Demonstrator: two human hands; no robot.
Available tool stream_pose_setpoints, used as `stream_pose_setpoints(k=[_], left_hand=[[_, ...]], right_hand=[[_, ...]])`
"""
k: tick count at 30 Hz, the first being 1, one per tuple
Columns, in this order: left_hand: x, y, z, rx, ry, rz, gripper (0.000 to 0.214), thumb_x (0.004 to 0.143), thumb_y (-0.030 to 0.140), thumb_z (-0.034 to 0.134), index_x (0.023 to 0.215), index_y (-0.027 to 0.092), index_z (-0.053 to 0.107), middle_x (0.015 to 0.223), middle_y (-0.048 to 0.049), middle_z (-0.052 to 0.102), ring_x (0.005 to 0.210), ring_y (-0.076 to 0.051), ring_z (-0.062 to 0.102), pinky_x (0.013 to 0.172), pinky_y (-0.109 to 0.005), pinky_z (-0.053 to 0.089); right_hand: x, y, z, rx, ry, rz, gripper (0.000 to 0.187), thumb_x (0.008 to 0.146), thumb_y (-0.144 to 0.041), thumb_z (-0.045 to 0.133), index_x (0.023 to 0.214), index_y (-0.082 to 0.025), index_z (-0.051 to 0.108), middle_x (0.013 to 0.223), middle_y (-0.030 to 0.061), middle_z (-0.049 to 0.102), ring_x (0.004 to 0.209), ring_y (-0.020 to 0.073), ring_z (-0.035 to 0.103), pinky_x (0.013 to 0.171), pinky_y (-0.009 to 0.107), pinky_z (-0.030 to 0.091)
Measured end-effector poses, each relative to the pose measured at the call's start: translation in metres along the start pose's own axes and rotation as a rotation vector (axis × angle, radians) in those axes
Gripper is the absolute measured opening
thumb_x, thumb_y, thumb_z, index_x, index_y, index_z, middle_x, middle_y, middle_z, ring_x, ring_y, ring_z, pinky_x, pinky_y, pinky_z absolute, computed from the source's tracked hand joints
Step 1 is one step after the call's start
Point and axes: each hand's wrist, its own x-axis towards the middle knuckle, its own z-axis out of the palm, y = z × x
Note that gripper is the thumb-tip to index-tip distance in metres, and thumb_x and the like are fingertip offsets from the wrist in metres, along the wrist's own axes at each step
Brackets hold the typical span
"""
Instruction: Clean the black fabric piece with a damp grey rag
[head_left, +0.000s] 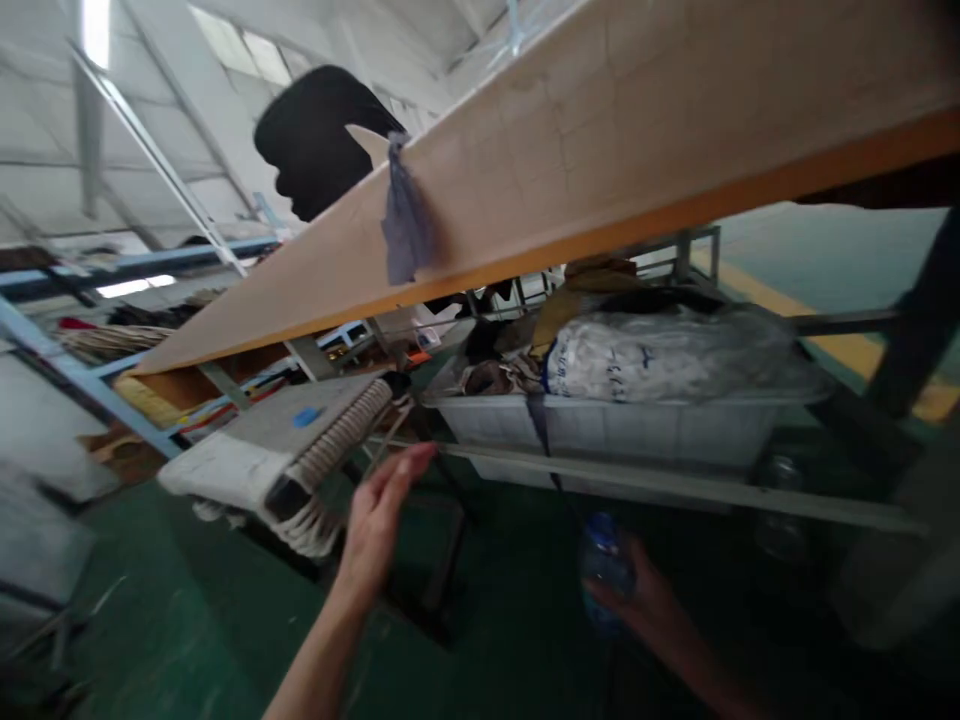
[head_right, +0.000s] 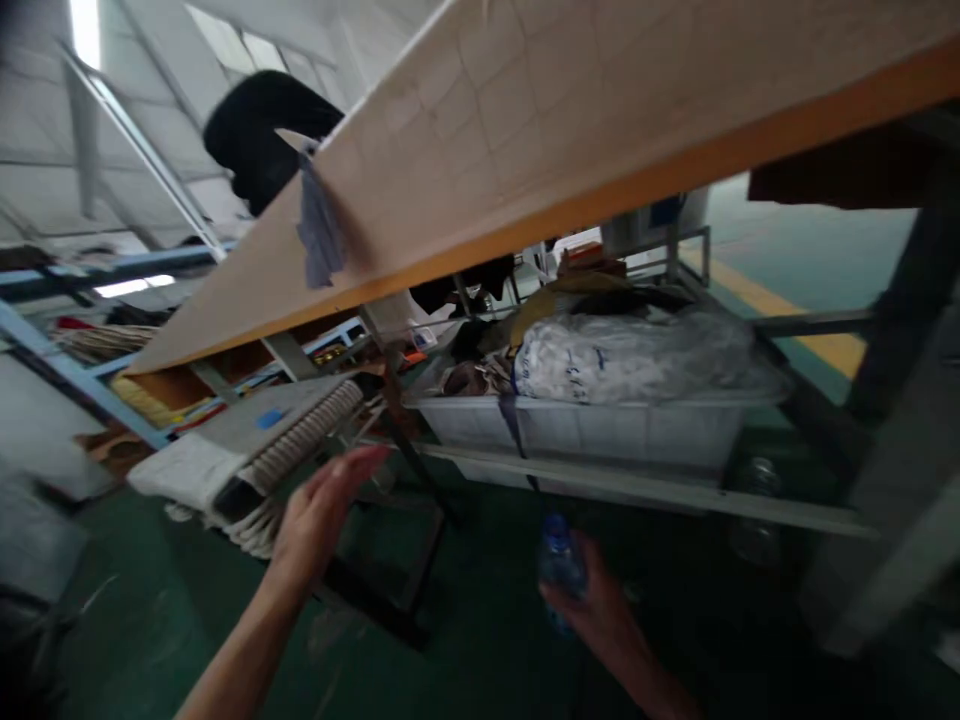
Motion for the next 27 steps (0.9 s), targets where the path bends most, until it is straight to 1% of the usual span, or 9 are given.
stream_pose_setpoints(k=[1, 4, 7, 10, 14, 18, 22, 24, 27], left_hand=[[-0.005, -0.01, 0.028, -0.203, -0.118, -0.094, 0.04, 0.083, 0.045, 0.043, 0.102, 0.014, 0.062, 0.11, -0.0105, 0.062, 0.11, -0.024, 0.052, 0.1, -0.038, 0.034], [-0.003, -0.041, 0.104, -0.782, -0.304, -0.453, 0.057, 0.084, 0.054, 0.031, 0.099, 0.009, 0.062, 0.112, -0.0159, 0.06, 0.114, -0.026, 0.05, 0.099, -0.038, 0.035], [0.017, -0.065, 0.154, -1.066, -0.399, -0.643, 0.061, 0.085, 0.055, 0.027, 0.105, 0.006, 0.059, 0.122, -0.018, 0.054, 0.118, -0.027, 0.046, 0.096, -0.036, 0.037], [0.031, -0.073, 0.191, -1.223, -0.399, -0.647, 0.058, 0.086, 0.051, 0.028, 0.108, 0.005, 0.056, 0.131, -0.0191, 0.045, 0.121, -0.027, 0.043, 0.096, -0.034, 0.037], [0.021, -0.068, 0.236, -1.422, -0.366, -0.542, 0.054, 0.085, 0.047, 0.029, 0.112, 0.008, 0.055, 0.139, -0.0156, 0.037, 0.124, -0.025, 0.04, 0.101, -0.035, 0.034], [-0.014, -0.068, 0.263, -1.537, -0.287, -0.454, 0.047, 0.085, 0.043, 0.032, 0.113, 0.015, 0.056, 0.139, -0.0098, 0.038, 0.126, -0.022, 0.038, 0.104, -0.035, 0.033], [-0.041, -0.089, 0.273, -1.612, -0.223, -0.525, 0.039, 0.085, 0.037, 0.037, 0.109, 0.016, 0.06, 0.138, -0.008, 0.041, 0.126, -0.021, 0.038, 0.105, -0.034, 0.032], [-0.041, -0.098, 0.274, -1.615, -0.156, -0.564, 0.036, 0.085, 0.035, 0.038, 0.106, 0.017, 0.062, 0.138, -0.0082, 0.04, 0.125, -0.02, 0.039, 0.104, -0.033, 0.033], [-0.022, -0.1, 0.27, -1.497, -0.082, -0.575, 0.033, 0.082, 0.038, 0.046, 0.101, 0.018, 0.063, 0.136, -0.0091, 0.043, 0.123, -0.021, 0.042, 0.1, -0.032, 0.036]], right_hand=[[-0.002, -0.004, -0.006, 0.007, -0.02, -0.015, 0.067, 0.065, -0.047, 0.065, 0.12, -0.017, 0.038, 0.108, 0.0098, 0.059, 0.095, 0.0244, 0.058, 0.086, 0.041, 0.046], [0.004, -0.034, -0.021, -0.011, -0.089, -0.108, 0.066, 0.067, -0.048, 0.062, 0.12, -0.019, 0.036, 0.111, 0.0093, 0.058, 0.099, 0.0241, 0.057, 0.086, 0.037, 0.045], [0.014, -0.068, -0.045, -0.077, -0.127, -0.206, 0.061, 0.07, -0.045, 0.06, 0.12, -0.02, 0.037, 0.11, 0.0076, 0.059, 0.097, 0.0232, 0.058, 0.083, 0.034, 0.046], [0.022, -0.084, -0.082, -0.187, -0.17, -0.26, 0.058, 0.069, -0.038, 0.061, 0.119, -0.02, 0.039, 0.11, 0.0067, 0.059, 0.097, 0.0224, 0.057, 0.085, 0.034, 0.044], [0.024, -0.07, -0.128, -0.392, -0.102, -0.276, 0.061, 0.065, -0.034, 0.062, 0.119, -0.016, 0.039, 0.116, 0.0104, 0.054, 0.104, 0.0239, 0.052, 0.091, 0.037, 0.042], [0.013, -0.038, -0.155, -0.531, -0.092, -0.228, 0.059, 0.067, -0.032, 0.059, 0.119, -0.015, 0.038, 0.117, 0.0127, 0.053, 0.103, 0.0241, 0.053, 0.089, 0.038, 0.043], [0.0, -0.017, -0.164, -0.532, -0.085, -0.186, 0.056, 0.068, -0.036, 0.057, 0.118, -0.017, 0.04, 0.12, 0.0135, 0.053, 0.107, 0.0267, 0.052, 0.093, 0.042, 0.041], [-0.002, -0.007, -0.164, -0.481, -0.077, -0.147, 0.062, 0.068, -0.042, 0.058, 0.122, -0.017, 0.037, 0.124, 0.014, 0.05, 0.113, 0.0276, 0.049, 0.097, 0.043, 0.038], [0.001, 0.018, -0.157, -0.368, -0.018, -0.037, 0.074, 0.067, -0.051, 0.056, 0.128, -0.019, 0.029, 0.127, 0.0135, 0.049, 0.116, 0.0284, 0.047, 0.1, 0.043, 0.038]])
